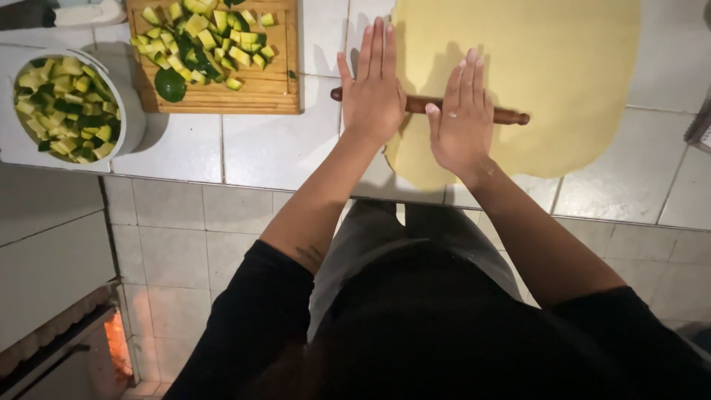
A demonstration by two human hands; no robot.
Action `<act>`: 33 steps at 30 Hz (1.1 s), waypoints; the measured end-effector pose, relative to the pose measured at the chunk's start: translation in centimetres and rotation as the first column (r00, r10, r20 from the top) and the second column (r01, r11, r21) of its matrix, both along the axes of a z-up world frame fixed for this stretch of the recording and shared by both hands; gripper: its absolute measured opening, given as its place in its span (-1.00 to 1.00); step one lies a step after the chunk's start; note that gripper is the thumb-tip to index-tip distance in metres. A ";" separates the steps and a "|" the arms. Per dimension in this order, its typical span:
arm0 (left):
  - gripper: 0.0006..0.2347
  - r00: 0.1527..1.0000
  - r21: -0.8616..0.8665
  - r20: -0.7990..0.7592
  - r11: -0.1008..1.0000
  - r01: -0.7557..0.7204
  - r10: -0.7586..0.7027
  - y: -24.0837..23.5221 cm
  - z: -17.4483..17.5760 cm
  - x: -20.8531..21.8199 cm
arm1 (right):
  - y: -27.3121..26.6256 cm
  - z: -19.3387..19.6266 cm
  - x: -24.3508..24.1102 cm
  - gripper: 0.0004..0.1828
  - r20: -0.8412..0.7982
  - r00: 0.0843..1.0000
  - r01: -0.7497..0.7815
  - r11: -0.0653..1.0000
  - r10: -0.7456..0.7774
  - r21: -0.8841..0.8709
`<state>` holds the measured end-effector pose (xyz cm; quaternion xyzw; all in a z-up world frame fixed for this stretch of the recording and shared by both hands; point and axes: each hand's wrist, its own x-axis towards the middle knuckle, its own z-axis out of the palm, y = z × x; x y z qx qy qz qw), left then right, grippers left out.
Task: Rolling out dough and lining a tart pan.
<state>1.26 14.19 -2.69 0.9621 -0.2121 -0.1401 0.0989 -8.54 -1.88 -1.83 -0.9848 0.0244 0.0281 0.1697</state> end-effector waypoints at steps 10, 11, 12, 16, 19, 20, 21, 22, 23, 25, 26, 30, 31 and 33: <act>-0.36 0.995 -0.034 -0.097 0.999 -0.015 0.011 0.9 1.3 -1.7 | 0.7 -0.2 -1.8 -0.13 -0.072 0.997 -0.006 0.998 0.002 -0.055; -0.37 0.997 -0.058 -0.071 0.998 -0.014 0.010 1.2 1.0 -2.3 | 0.8 0.1 -2.2 -0.12 -0.070 0.998 -0.013 0.999 0.010 -0.047; -0.37 0.999 -0.083 -0.045 0.997 -0.012 0.009 1.4 0.7 -2.9 | 0.9 0.3 -2.7 -0.11 -0.068 0.998 -0.020 0.999 0.018 -0.039; -0.38 0.998 -0.096 -0.056 0.995 0.013 -0.019 2.4 1.1 -4.0 | 1.7 1.5 -3.4 -0.11 -0.097 0.995 -0.007 1.000 0.007 -0.004; -0.41 0.998 -0.101 -0.047 0.995 0.026 -0.031 3.1 1.2 -5.3 | 1.9 1.9 -5.0 -0.12 -0.127 0.992 -0.005 1.000 0.007 0.021; -0.41 0.998 -0.117 -0.041 0.993 0.035 -0.040 3.4 1.2 -5.8 | 1.8 1.9 -5.7 -0.12 -0.104 0.994 -0.033 0.999 0.037 0.042; -0.41 0.998 -0.136 -0.026 0.990 0.045 -0.049 3.6 1.2 -5.9 | 1.6 1.9 -6.1 -0.12 -0.073 0.995 -0.061 0.997 0.065 0.057; -0.41 0.998 -0.140 -0.019 0.989 0.048 -0.051 3.7 1.3 -6.1 | 1.5 2.3 -6.0 -0.12 -0.066 0.996 -0.059 0.997 0.063 0.053; -0.41 0.999 -0.187 -0.006 0.981 0.041 -0.043 4.0 1.3 -6.7 | 1.7 2.8 -6.4 -0.12 -0.055 0.995 -0.074 0.995 0.078 0.073; -0.40 0.999 -0.232 0.004 0.972 0.034 -0.034 4.6 1.5 -7.8 | 2.1 3.4 -7.1 -0.12 -0.045 0.995 -0.088 0.992 0.093 0.095; -0.39 1.000 -0.237 0.002 0.971 0.029 -0.029 4.7 1.5 -8.3 | 2.3 3.5 -7.5 -0.13 -0.052 0.995 -0.085 0.991 0.090 0.103; -0.36 0.999 -0.213 0.000 0.976 0.039 -0.040 5.5 2.2 -9.7 | 2.3 3.8 -8.5 -0.15 -0.047 0.994 -0.094 0.989 0.100 0.114; -0.36 0.999 -0.214 0.001 0.976 0.044 -0.044 5.6 1.9 -10.0 | 2.2 4.1 -8.7 -0.15 -0.047 0.994 -0.089 0.990 0.095 0.113; -0.37 0.999 -0.199 0.001 0.979 0.039 -0.039 5.9 1.4 -10.4 | 1.9 4.7 -9.0 -0.23 -0.075 0.992 -0.096 0.989 0.104 0.112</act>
